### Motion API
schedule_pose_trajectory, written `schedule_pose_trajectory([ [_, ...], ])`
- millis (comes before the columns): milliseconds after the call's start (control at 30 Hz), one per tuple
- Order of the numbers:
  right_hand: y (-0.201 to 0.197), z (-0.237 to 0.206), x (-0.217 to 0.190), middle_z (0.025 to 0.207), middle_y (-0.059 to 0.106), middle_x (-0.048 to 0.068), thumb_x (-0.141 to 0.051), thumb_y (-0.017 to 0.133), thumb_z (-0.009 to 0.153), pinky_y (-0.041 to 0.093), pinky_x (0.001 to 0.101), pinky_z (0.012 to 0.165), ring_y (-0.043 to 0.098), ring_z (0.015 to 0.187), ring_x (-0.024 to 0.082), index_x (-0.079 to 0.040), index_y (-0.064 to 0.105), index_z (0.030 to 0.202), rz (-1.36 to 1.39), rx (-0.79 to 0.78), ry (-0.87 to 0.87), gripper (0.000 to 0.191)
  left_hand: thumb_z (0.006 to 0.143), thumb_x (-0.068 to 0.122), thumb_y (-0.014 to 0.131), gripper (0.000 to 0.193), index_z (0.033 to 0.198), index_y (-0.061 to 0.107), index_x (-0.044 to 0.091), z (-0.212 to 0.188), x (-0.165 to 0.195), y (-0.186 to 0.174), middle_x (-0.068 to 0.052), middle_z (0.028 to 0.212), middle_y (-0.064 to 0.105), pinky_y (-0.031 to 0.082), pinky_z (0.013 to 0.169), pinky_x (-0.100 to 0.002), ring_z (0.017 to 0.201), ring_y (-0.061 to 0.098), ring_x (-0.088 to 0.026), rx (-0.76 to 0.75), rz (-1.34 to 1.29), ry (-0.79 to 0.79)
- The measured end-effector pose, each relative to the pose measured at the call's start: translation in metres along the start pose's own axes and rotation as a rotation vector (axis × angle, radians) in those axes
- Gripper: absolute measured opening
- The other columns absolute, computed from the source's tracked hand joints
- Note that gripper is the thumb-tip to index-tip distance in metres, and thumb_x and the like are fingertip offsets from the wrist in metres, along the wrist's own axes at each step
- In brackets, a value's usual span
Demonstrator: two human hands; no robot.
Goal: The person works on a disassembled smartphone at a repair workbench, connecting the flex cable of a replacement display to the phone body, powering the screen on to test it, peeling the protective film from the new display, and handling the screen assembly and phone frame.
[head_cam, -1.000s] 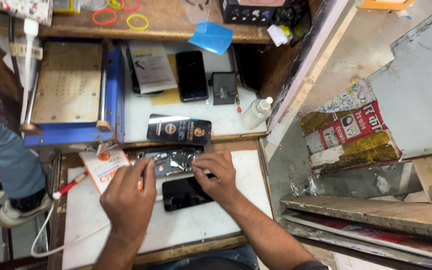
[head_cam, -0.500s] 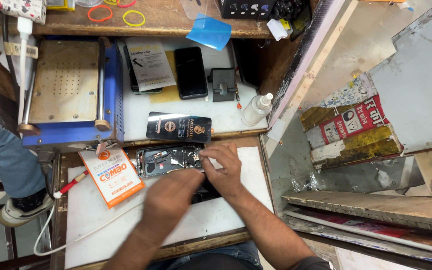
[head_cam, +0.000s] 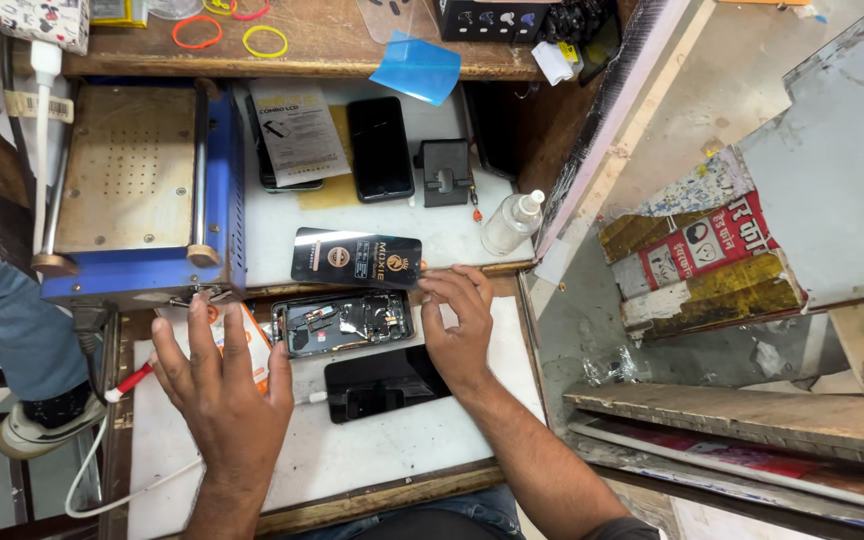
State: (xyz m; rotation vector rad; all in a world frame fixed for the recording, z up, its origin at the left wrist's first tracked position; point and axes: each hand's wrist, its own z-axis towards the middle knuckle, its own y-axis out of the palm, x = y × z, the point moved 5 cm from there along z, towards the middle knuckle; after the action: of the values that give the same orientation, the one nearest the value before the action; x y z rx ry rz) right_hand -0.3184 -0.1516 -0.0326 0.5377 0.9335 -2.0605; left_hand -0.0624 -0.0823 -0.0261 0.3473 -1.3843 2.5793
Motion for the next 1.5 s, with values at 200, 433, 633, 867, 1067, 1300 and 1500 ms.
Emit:
schedule_pose_trajectory([
  [200, 0.007, -0.001, 0.016, 0.103, 0.076, 0.002, 0.001, 0.071, 0.088, 0.045, 0.0374, 0.101, 0.06, 0.108, 0.022, -0.009, 0.074, 0.114, -0.072, -0.079, 0.153, 0.028, 0.087, 0.02, 0.077, 0.056, 0.134, 0.061, -0.005, -0.006, 0.011, 0.007, -0.026, 0.148, 0.054, 0.035, 0.122, -0.06, 0.149, 0.037, -0.047, -0.084, -0.071, 0.025],
  [433, 0.012, 0.002, 0.021, 0.099, 0.076, 0.002, -0.01, 0.075, 0.09, 0.045, 0.0381, 0.09, 0.056, 0.098, 0.022, -0.009, 0.069, 0.124, -0.151, -0.191, 0.28, 0.035, 0.086, 0.019, 0.076, 0.055, 0.134, 0.062, -0.004, -0.002, 0.029, 0.026, -0.022, 0.144, 0.057, 0.038, 0.118, -0.055, 0.141, 0.044, -0.045, -0.11, -0.143, 0.109],
  [633, 0.016, 0.0, 0.022, 0.098, 0.076, 0.003, -0.015, 0.075, 0.092, 0.045, 0.0378, 0.09, 0.057, 0.099, 0.02, -0.01, 0.067, 0.129, -0.171, -0.266, 0.306, 0.038, 0.088, 0.021, 0.076, 0.059, 0.139, 0.059, -0.003, 0.021, 0.053, 0.047, -0.022, 0.145, 0.056, 0.039, 0.117, -0.053, 0.141, 0.046, -0.042, -0.214, -0.215, 0.192],
  [867, 0.014, 0.0, 0.025, 0.102, 0.077, 0.003, -0.014, 0.072, 0.094, 0.047, 0.0365, 0.091, 0.062, 0.1, 0.018, -0.009, 0.066, 0.13, -0.103, -0.247, 0.315, 0.037, 0.092, 0.023, 0.081, 0.06, 0.14, 0.052, 0.001, 0.017, 0.058, 0.006, -0.025, 0.153, 0.046, 0.034, 0.12, -0.062, 0.146, 0.036, -0.049, 0.142, -0.297, 0.298],
  [1067, 0.011, 0.004, 0.024, 0.103, 0.076, 0.004, -0.011, 0.072, 0.092, 0.046, 0.0369, 0.091, 0.06, 0.101, 0.02, -0.008, 0.067, 0.128, -0.099, -0.188, 0.284, 0.036, 0.086, 0.017, 0.084, 0.056, 0.132, 0.059, -0.002, -0.026, 0.014, -0.023, -0.02, 0.146, 0.054, 0.038, 0.122, -0.058, 0.145, 0.042, -0.046, 0.141, -0.317, 0.144],
  [1300, 0.012, 0.001, 0.013, 0.1, 0.076, 0.004, -0.008, 0.074, 0.091, 0.045, 0.0383, 0.09, 0.059, 0.1, 0.022, -0.008, 0.071, 0.119, -0.08, -0.143, 0.246, 0.028, 0.085, 0.009, 0.083, 0.019, 0.104, 0.077, 0.009, -0.049, -0.006, -0.005, -0.001, 0.105, 0.073, 0.045, 0.106, -0.043, 0.116, 0.063, -0.024, 0.024, -0.218, 0.038],
  [1500, -0.001, 0.001, 0.01, 0.104, 0.076, 0.005, -0.004, 0.071, 0.091, 0.048, 0.0347, 0.091, 0.062, 0.099, 0.021, -0.008, 0.073, 0.112, -0.042, -0.082, 0.153, 0.022, 0.081, 0.011, 0.083, 0.019, 0.099, 0.078, 0.011, -0.05, 0.006, 0.011, 0.0, 0.098, 0.074, 0.043, 0.098, -0.042, 0.105, 0.063, -0.023, 0.001, -0.276, 0.123],
])
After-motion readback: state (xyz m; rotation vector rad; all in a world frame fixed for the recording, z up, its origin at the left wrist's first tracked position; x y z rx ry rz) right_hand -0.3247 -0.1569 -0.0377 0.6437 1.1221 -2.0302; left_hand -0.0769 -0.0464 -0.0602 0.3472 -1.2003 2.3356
